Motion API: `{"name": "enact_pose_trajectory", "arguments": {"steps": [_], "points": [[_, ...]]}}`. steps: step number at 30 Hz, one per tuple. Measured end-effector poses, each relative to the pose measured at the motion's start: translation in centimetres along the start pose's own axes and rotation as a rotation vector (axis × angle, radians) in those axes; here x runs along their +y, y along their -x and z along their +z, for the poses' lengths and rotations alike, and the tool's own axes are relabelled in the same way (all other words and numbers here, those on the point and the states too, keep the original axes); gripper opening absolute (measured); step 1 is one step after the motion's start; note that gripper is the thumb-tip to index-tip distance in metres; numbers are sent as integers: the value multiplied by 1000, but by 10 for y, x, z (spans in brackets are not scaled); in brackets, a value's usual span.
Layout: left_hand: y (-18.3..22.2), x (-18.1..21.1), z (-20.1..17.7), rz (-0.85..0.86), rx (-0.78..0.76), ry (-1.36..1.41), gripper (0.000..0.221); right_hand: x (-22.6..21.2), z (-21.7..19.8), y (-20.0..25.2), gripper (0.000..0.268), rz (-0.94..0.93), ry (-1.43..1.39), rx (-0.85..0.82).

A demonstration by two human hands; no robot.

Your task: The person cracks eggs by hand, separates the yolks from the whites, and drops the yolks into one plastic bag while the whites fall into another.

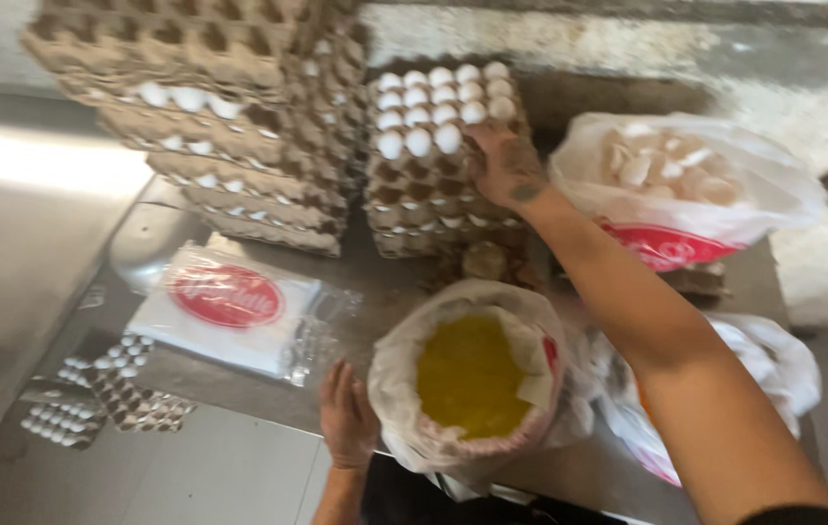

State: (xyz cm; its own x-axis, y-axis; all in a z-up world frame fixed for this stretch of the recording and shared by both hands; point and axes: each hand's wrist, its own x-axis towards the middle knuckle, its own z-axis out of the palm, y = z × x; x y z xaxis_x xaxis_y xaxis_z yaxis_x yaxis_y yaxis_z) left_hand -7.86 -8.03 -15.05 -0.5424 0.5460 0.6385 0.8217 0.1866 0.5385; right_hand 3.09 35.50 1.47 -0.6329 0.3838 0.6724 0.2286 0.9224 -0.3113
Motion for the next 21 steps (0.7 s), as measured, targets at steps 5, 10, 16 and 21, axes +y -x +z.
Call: {"name": "enact_pose_trajectory", "arguments": {"steps": [5,10,16,21], "points": [[0,2,1,-41,74,32,35,28,63,-63,69,-26,459,-476],[-4,2,1,-49,91,19,35,0,30,-43,57,149,275,-103],[-2,-3,2,-18,45,29,38,-53,-16,110,53,496,-734,262],[-2,0,0,-40,-1,15,37,-81,-13,166,43,586,-228,50]]}}
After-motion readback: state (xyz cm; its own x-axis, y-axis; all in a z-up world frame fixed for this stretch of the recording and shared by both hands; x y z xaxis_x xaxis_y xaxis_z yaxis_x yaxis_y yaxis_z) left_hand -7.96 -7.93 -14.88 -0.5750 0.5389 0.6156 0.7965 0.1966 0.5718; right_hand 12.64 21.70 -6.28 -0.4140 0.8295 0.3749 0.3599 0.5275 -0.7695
